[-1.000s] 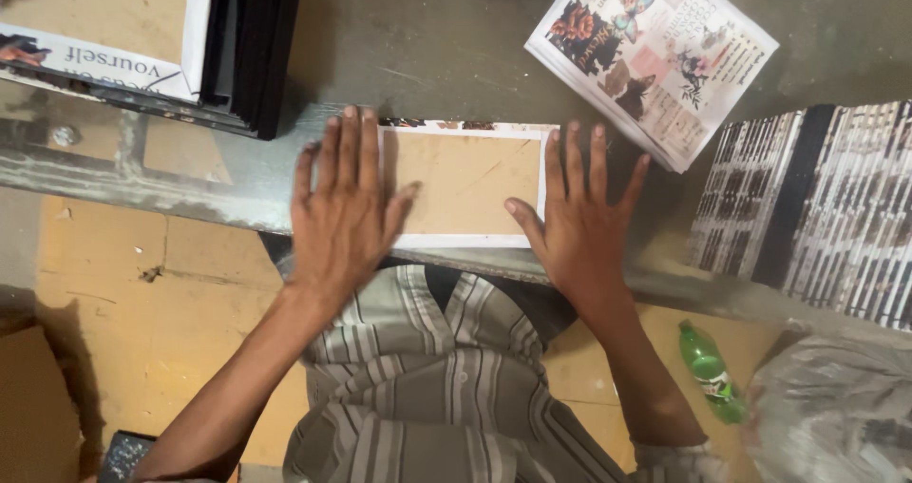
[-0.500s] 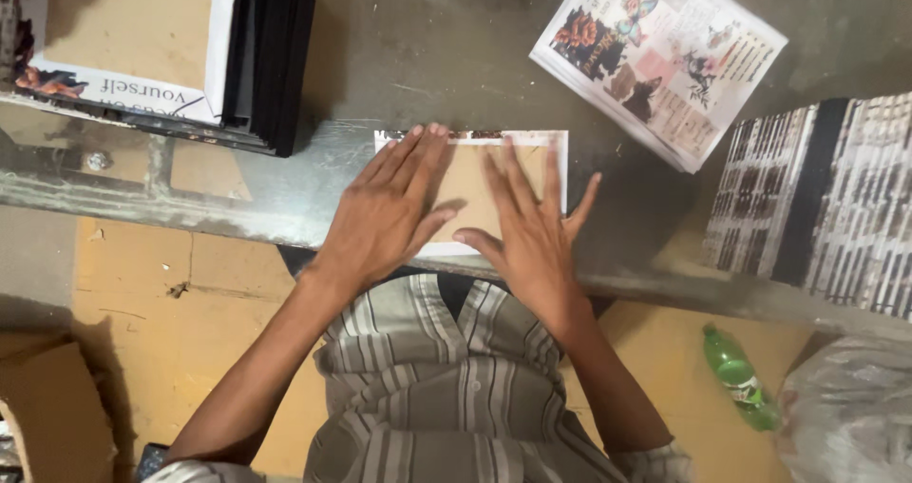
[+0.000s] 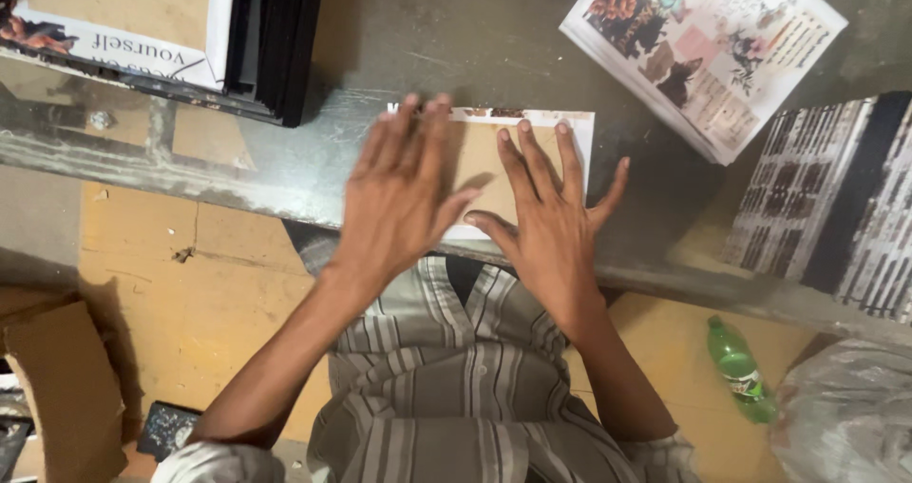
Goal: The person sits on the floor and assembles small cards by placing a printed cover sheet onto a beige backing card. They smooth the edges with their hands to ensure adhesion and then place the finished card onto a growing stack. The process is repeated for multiple units.
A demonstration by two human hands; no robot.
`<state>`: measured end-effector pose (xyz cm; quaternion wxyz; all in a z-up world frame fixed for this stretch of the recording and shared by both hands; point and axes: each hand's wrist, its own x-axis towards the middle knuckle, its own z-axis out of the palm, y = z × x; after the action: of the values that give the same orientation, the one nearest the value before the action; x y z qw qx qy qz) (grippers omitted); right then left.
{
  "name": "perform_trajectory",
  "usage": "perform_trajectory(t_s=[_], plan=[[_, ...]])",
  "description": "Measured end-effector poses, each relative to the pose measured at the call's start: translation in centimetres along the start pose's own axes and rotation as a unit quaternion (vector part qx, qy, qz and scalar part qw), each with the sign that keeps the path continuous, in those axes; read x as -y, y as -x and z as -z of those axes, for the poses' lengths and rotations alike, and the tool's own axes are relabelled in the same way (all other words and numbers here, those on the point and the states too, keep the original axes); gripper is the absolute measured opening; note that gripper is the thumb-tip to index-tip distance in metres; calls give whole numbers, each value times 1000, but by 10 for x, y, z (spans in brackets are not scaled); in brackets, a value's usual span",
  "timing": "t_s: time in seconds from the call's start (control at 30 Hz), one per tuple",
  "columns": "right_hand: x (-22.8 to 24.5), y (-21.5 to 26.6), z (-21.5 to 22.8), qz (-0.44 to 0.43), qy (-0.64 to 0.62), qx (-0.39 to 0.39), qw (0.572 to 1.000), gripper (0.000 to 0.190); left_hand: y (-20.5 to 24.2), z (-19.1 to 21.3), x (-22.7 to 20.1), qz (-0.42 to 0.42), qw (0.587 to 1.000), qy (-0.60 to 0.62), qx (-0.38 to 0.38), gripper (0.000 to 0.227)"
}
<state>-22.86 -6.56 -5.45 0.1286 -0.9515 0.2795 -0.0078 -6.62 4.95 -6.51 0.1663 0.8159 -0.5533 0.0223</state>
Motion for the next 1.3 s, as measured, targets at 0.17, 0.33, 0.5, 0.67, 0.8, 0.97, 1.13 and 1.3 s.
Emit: perform_trajectory(t_s=[0.17, 0.33, 0.5, 0.67, 0.8, 0.97, 1.13, 1.3], plan=[[-2, 1, 0, 5, 15, 1, 1000, 86, -5, -5, -8, -34, 995, 92, 34, 82], [1, -2, 4, -2, -13, -4, 1000, 88, 5, 7, 15, 45, 992, 98, 67, 77], [1, 0, -1, -14, -44, -18, 999, 91, 1, 17, 13, 97, 995, 3, 19, 68], [1, 4, -13, -78, -112, -59, 989, 115, -32, 7, 6, 29, 997, 29, -70, 47], [-1, 7, -17, -94, -117, -117, 982, 129, -68, 15, 10, 43, 993, 26, 105, 52], [-2, 17, -21, -74, -258, -264, 926, 124, -71, 47, 33, 50, 915, 244, 317, 48], [-28, 33, -20, -165, -693, -76, 697, 65, -44, 44, 43, 14, 796, 554, 245, 35], [-78, 27, 32, -198, -450, 150, 858, 29, -65, 59, 57, 80, 742, 664, 47, 32]])
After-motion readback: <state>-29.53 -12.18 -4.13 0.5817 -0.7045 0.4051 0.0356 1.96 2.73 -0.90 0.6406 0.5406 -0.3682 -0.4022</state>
